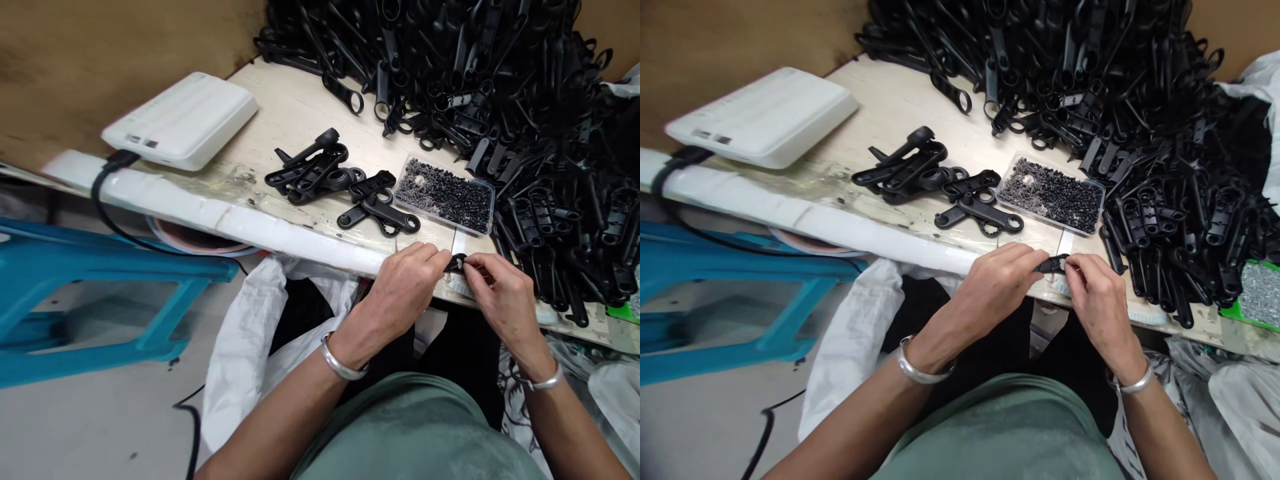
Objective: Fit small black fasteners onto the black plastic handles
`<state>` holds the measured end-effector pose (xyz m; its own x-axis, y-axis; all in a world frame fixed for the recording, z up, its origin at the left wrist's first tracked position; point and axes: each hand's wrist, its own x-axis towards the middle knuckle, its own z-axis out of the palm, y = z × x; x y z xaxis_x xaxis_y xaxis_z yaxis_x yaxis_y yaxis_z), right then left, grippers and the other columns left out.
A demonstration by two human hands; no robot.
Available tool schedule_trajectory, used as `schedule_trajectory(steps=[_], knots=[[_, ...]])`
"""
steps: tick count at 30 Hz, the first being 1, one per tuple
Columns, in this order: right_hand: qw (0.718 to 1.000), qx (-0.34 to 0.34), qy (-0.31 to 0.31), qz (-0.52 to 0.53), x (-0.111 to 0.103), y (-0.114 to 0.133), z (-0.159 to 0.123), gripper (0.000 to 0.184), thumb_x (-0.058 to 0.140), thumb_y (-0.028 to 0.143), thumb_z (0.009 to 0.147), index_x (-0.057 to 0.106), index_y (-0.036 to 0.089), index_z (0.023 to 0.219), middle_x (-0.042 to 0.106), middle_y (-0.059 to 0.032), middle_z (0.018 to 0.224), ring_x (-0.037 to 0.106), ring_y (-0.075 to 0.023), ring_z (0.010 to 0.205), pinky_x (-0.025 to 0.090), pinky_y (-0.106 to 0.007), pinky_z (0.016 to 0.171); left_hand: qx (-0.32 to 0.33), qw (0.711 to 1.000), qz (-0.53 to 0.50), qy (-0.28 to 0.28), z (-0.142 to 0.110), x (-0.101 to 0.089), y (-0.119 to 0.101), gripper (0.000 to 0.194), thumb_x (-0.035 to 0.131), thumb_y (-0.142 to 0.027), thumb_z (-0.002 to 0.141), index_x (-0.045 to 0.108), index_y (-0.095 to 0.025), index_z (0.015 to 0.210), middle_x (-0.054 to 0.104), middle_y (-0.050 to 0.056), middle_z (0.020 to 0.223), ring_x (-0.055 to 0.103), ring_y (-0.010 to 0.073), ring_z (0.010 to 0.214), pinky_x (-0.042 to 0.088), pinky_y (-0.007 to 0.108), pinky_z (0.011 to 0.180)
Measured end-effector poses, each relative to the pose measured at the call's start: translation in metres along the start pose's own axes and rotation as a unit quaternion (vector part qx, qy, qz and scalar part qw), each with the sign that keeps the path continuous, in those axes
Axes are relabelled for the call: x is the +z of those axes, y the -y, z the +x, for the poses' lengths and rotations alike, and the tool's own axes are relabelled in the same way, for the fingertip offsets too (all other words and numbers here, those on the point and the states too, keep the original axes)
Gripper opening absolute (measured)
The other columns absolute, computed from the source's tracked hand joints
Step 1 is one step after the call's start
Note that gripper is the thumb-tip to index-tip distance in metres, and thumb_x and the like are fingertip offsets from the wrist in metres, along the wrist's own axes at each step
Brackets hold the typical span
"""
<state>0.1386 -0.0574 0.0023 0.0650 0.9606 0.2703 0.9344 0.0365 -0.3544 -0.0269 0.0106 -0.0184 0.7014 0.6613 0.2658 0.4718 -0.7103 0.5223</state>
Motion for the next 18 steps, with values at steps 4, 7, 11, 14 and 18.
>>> schedule_trajectory(steps=[4,7,11,14,18], knots=[[0.998,-0.014,0.056,-0.006,-0.002,-0.002,0.007,0.015,0.053,0.021,0.091,0.068,0.017,0.087,0.071,-0.0059,0.085,0.066,-0.0178,0.077,0.048,-0.028,0.073,0.002,1.0,-0.004,0.001,0.0,0.0,0.0,0.015,0.051,-0.006,0.088,0.06,-0.015,0.096,0.064,0.004,0.087,0.058,0.0182,0.085,0.048,0.029,0.075],[0.996,-0.008,0.093,-0.011,-0.004,-0.001,0.012,0.019,0.051,0.02,0.091,0.068,0.017,0.083,0.071,-0.0053,0.081,0.065,-0.0173,0.073,0.046,-0.028,0.071,0.007,1.0,0.001,-0.003,0.0,0.0,0.001,0.012,0.052,-0.009,0.09,0.061,-0.016,0.093,0.063,0.003,0.085,0.057,0.0171,0.082,0.047,0.029,0.073],[0.989,-0.017,0.142,-0.04,-0.008,0.001,0.019,0.024,0.049,0.018,0.091,0.064,0.017,0.073,0.066,-0.0029,0.07,0.06,-0.0152,0.063,0.04,-0.027,0.064,0.017,1.0,0.013,0.009,-0.001,-0.002,0.002,0.012,0.051,-0.011,0.091,0.061,-0.017,0.087,0.06,0.002,0.082,0.055,0.0162,0.077,0.046,0.028,0.07],[0.983,-0.038,0.165,-0.067,-0.012,0.002,0.026,0.027,0.047,0.017,0.091,0.058,0.018,0.066,0.061,-0.0007,0.062,0.053,-0.0129,0.054,0.034,-0.027,0.057,0.021,1.0,0.008,0.01,-0.001,-0.003,0.002,0.014,0.05,-0.01,0.091,0.062,-0.016,0.087,0.06,0.003,0.082,0.054,0.0157,0.077,0.045,0.028,0.069],[0.972,-0.076,0.191,-0.117,-0.014,0.003,0.03,0.028,0.046,0.018,0.093,0.054,0.018,0.066,0.058,-0.0001,0.06,0.049,-0.0121,0.051,0.03,-0.028,0.055,0.023,1.0,0.003,0.008,0.0,-0.002,0.001,0.014,0.05,-0.01,0.091,0.062,-0.016,0.087,0.061,0.003,0.082,0.054,0.0161,0.077,0.046,0.028,0.07]])
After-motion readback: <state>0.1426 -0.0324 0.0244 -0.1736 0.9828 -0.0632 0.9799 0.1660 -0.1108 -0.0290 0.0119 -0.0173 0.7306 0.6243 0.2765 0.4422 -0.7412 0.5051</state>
